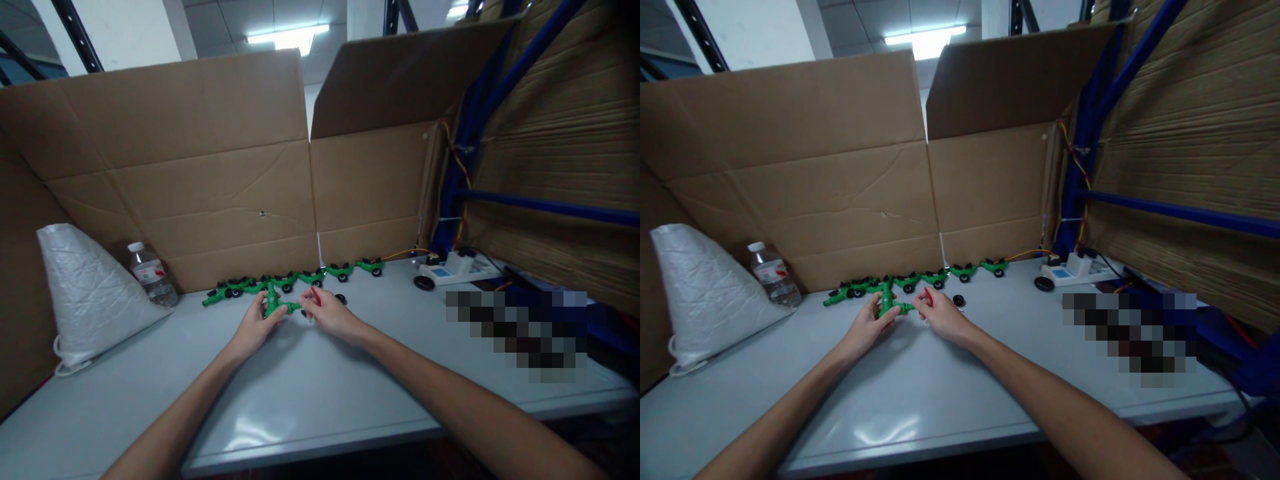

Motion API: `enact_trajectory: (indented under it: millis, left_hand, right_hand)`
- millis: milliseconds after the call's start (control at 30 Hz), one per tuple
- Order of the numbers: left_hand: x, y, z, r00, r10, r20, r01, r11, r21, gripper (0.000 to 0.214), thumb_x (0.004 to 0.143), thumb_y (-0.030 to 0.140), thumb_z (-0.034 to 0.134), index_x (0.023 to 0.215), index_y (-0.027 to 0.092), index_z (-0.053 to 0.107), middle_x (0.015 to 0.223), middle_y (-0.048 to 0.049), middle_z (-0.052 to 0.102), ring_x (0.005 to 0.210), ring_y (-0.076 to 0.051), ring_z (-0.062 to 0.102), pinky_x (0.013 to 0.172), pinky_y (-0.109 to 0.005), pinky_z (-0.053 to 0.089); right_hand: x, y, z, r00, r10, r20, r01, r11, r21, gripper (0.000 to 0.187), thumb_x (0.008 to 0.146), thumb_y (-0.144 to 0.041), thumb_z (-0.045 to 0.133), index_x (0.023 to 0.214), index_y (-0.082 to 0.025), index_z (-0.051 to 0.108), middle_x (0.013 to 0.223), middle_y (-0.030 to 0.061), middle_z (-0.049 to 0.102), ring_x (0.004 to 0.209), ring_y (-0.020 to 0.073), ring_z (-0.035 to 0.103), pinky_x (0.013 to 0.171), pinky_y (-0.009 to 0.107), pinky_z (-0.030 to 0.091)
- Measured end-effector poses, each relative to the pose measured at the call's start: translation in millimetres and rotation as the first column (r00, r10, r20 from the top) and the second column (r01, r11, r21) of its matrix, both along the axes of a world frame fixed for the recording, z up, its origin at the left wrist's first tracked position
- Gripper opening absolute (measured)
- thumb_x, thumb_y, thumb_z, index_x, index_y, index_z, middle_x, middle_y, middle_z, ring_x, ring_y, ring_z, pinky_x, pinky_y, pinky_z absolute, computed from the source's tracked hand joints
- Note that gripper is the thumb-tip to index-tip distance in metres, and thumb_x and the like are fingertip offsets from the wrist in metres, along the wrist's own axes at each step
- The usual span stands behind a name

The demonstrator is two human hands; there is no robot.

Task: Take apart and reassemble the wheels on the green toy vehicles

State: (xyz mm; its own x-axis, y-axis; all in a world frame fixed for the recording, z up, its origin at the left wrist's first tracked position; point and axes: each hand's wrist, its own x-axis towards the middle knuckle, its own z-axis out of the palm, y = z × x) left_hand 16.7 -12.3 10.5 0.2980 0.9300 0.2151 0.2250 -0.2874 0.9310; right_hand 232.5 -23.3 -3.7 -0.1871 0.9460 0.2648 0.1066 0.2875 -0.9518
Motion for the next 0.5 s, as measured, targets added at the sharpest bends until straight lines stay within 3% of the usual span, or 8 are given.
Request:
enact_trajectory:
  millis: [167, 233, 300, 367, 500]
  left_hand:
    - [-1.8, 1.8, 2.7, 0.999, 0.051, -0.014, -0.051, 0.999, 0.009, 0.052, 0.088, 0.058, 0.072, 0.116, 0.018, 0.055, 0.079, 0.001, 0.061, 0.061, -0.012, 0.055, 0.052, -0.022, 0.038]
    - [-3.8, 5.0, 0.2, 0.998, 0.059, -0.011, -0.059, 0.998, 0.019, 0.051, 0.09, 0.059, 0.07, 0.117, 0.018, 0.058, 0.082, 0.0002, 0.061, 0.063, -0.012, 0.055, 0.053, -0.021, 0.039]
    - [-5.4, 8.1, -2.7, 0.998, 0.07, 0.004, -0.07, 0.997, 0.019, 0.051, 0.09, 0.06, 0.068, 0.117, 0.018, 0.06, 0.085, -0.0003, 0.061, 0.066, -0.012, 0.057, 0.055, -0.021, 0.042]
    - [-6.4, 10.7, -4.9, 0.997, 0.079, 0.02, -0.079, 0.997, 0.006, 0.051, 0.089, 0.062, 0.069, 0.115, 0.019, 0.06, 0.085, -0.0001, 0.061, 0.067, -0.013, 0.058, 0.056, -0.021, 0.043]
    - [-6.0, 13.6, -6.3, 0.995, 0.095, 0.026, -0.095, 0.995, -0.025, 0.053, 0.087, 0.065, 0.069, 0.11, 0.019, 0.059, 0.082, 0.0005, 0.061, 0.065, -0.013, 0.059, 0.053, -0.02, 0.042]
  right_hand:
    - [20.6, 9.8, 8.5, 0.926, -0.353, 0.132, 0.335, 0.932, 0.141, 0.04, 0.108, -0.049, 0.031, 0.093, -0.022, 0.057, 0.074, 0.0002, 0.061, 0.068, 0.0172, 0.057, 0.064, 0.026, 0.039]
    - [29.7, 10.0, 15.3, 0.843, -0.463, 0.275, 0.415, 0.884, 0.216, 0.037, 0.11, -0.041, 0.027, 0.098, -0.022, 0.056, 0.083, 0.0029, 0.066, 0.073, 0.0184, 0.06, 0.066, 0.027, 0.038]
    - [38.0, 10.5, 20.1, 0.704, -0.559, 0.439, 0.474, 0.829, 0.295, 0.032, 0.111, -0.034, 0.027, 0.107, -0.021, 0.056, 0.092, 0.0066, 0.07, 0.081, 0.0209, 0.064, 0.069, 0.028, 0.037]
    - [46.0, 12.4, 21.1, 0.567, -0.585, 0.58, 0.487, 0.806, 0.337, 0.029, 0.111, -0.029, 0.028, 0.116, -0.019, 0.055, 0.103, 0.0111, 0.072, 0.091, 0.023, 0.067, 0.074, 0.029, 0.038]
    - [62.2, 17.5, 12.9, 0.365, -0.477, 0.8, 0.479, 0.833, 0.277, 0.03, 0.108, -0.019, 0.031, 0.127, -0.016, 0.054, 0.116, 0.0172, 0.072, 0.103, 0.0272, 0.069, 0.083, 0.033, 0.043]
